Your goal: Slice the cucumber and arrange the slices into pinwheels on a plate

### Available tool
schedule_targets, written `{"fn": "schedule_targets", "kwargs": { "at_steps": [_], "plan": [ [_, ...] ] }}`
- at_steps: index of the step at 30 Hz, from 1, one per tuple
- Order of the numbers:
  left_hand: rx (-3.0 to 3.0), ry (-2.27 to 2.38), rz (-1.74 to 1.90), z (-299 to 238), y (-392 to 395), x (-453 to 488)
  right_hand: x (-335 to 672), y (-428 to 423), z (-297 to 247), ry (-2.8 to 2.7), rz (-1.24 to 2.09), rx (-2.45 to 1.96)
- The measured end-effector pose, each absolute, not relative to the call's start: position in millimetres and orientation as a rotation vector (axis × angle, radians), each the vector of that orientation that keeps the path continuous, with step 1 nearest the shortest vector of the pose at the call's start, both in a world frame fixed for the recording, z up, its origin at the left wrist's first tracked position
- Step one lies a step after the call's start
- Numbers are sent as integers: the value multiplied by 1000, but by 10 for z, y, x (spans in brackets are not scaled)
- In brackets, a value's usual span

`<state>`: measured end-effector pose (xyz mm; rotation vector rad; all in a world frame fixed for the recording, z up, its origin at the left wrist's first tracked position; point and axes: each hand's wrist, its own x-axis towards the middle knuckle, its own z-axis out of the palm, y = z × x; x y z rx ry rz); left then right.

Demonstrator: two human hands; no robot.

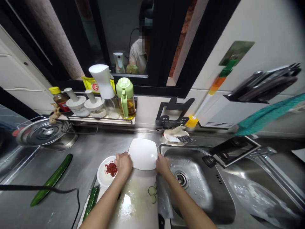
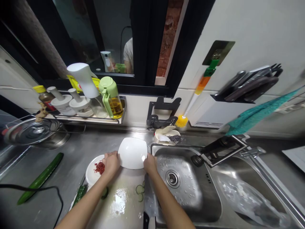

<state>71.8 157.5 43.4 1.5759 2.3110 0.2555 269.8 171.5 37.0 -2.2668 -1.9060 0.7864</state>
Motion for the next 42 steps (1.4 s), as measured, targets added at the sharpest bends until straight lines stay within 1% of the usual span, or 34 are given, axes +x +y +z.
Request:
{"fn": "schedule_targets", "kwargs": {
  "at_steps": [3,6,12,16,22,29,34,42],
  "plan": [
    [1600,2298,291,553,1278,669,2743,1445,528,-1916,815,-2181],
    [1624,2283,416,520,846,606,2762,1040,624,-1908,850,-2155],
    [1555,2191,505,33,-38,430,2709,259,505,-1817,961,-2243],
    [1498,2169,540,-271,-374,305,2660,-13,380,-1816,1017,-2245],
    [1477,2129,572,-335,-493,250,2628,-152,289,-1890,974,-2289],
    [1478,2146,586,-343,-495,347,2573,-130,374,-1916,929,-2313],
    [1414,2105,493,-363,-448,327,2512,-115,397,-1971,856,-2402],
    [1371,2183,423,-72,-378,418,2346,-76,514,-2039,774,-2581]
  ]
}}
